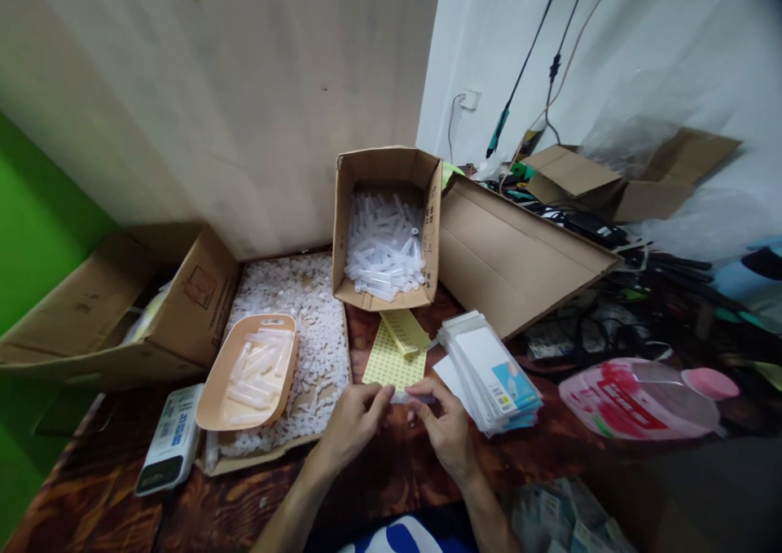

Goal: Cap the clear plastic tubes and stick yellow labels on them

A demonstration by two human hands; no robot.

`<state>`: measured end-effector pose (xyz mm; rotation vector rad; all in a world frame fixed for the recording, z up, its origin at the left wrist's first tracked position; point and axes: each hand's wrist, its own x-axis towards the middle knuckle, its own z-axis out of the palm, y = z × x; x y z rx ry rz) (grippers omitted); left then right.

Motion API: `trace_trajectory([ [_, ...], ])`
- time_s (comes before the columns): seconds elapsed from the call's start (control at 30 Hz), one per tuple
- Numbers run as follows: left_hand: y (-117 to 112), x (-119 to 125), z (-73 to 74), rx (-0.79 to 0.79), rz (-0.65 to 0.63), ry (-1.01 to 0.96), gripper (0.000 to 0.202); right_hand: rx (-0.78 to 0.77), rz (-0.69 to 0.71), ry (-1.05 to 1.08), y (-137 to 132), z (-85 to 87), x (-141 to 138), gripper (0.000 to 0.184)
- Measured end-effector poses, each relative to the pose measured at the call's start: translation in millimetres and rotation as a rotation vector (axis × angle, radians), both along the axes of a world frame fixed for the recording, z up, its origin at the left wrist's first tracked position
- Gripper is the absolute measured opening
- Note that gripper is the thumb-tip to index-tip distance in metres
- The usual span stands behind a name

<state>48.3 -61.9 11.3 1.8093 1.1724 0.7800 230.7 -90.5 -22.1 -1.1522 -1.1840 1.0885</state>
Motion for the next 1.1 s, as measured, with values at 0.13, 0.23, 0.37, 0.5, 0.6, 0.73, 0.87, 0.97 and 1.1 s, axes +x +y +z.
trace_trajectory([
  [0.13,1.7,18.7,1.6,0.024,-0.017,-0.028,0.037,-0.044,-0.088,0.026,-4.5,1.6,9.2,0.028],
  [0.23,9.5,42.0,0.5,0.06,-0.078,-0.06,0.032,-0.07,-0.203,0.062,-5.7,2.8,23.8,0.037],
  [0.37,27.4,94.7,-7.4,0.027,-0.101,-0.089,0.031,-0.033,-0.486,0.056,-8.9,8.8,59.7,0.035],
  [0.5,48.6,147.6,-21.0,-0.057,0.057,-0.072,0.036,0.022,-0.738,-0.039,-18.9,22.9,95.6,0.038],
  [0.6,63.6,159.1,-30.8,-0.117,0.108,-0.127,0.026,0.049,-0.764,-0.18,-29.2,32.7,108.7,0.038],
  [0.73,73.3,126.4,-36.5,-0.245,0.096,-0.297,0.025,0.131,-0.676,-0.407,-36.8,33.8,112.7,0.031],
  [0.87,57.4,63.9,-28.3,-0.439,0.072,-0.474,0.045,0.19,-0.594,-0.488,-29.2,25.5,105.0,0.027],
  [0.97,32.8,22.4,-15.2,-0.58,0.064,-0.559,0.055,0.124,-0.497,-0.279,-14.0,21.6,82.8,0.032],
  [1.1,6.7,-8.8,-2.4,-0.68,0.127,-0.614,0.056,0.055,-0.39,0.182,11.3,19.2,35.8,0.046],
])
